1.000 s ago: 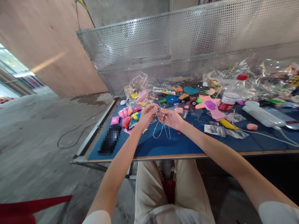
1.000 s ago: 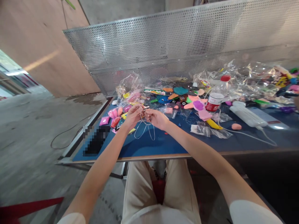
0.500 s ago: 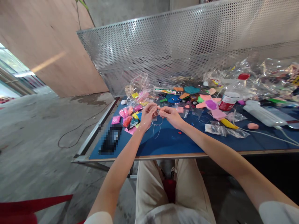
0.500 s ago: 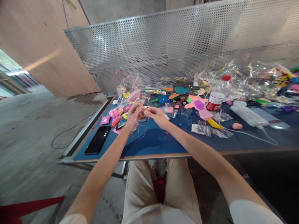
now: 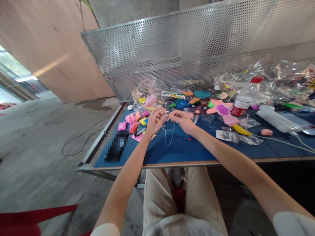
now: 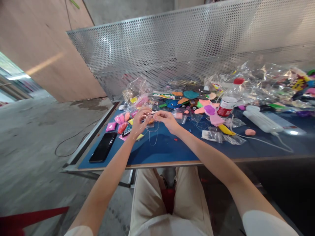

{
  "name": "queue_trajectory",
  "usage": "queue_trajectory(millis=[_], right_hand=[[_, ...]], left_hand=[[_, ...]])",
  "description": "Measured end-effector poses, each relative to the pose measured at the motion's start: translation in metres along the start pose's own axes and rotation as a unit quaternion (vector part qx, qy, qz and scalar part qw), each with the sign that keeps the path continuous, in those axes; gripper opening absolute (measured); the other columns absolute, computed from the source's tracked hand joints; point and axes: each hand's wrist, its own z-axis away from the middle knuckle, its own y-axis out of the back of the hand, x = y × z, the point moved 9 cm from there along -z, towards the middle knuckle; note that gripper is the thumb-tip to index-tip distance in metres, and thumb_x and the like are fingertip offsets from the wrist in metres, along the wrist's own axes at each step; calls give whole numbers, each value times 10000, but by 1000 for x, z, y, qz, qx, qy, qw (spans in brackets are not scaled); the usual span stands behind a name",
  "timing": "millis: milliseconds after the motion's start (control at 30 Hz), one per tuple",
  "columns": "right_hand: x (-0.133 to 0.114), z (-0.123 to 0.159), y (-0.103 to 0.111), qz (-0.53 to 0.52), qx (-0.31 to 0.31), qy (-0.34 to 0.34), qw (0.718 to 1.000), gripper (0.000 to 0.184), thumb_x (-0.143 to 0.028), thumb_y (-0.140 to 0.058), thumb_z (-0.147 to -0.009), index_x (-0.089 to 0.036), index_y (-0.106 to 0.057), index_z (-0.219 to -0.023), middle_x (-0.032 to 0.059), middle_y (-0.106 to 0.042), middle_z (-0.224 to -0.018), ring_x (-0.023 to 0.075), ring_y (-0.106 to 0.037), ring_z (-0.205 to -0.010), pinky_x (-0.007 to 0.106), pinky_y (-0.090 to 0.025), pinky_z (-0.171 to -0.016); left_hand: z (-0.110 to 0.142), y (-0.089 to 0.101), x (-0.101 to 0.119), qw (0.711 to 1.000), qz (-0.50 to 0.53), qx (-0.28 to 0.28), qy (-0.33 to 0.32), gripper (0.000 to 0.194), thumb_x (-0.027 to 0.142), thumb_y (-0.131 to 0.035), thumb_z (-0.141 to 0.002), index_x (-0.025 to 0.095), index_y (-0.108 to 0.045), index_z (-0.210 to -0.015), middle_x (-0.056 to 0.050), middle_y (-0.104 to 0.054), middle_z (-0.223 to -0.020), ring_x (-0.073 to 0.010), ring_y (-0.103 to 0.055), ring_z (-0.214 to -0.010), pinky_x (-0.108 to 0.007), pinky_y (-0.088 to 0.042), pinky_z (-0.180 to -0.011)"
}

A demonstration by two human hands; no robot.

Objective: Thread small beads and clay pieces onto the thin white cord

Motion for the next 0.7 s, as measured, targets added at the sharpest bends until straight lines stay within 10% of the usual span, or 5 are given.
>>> queue_trajectory(millis=[200,500,700], right_hand=[[-4,-1,13,69,60,45,995,336,-533,-855,-693,-229,-716,-722,-8,-653,-711,150,-552,-702,314,-444,-709],[-27,1,25,188,101,119,970,255,-473,-747,-814,-233,-713,-733,3,-688,-737,162,-568,-703,327,-469,-716],[-41,-1,39,281,124,152,940,214,-420,-706,-827,-228,-709,-733,12,-701,-741,173,-563,-691,338,-456,-711]], left_hand=[[2,-3,-16,997,43,-24,64,471,638,-707,-852,175,-745,-923,-42,-735,-800,-156,-648,-696,-270,-538,-668],[3,-8,-55,963,191,-93,163,410,508,-828,-775,208,-819,-1053,-78,-804,-1000,-238,-753,-955,-384,-618,-880],[-14,51,-59,980,130,122,86,384,564,-607,-963,250,-754,-1128,-88,-761,-1199,-225,-719,-1145,-433,-570,-1034]])
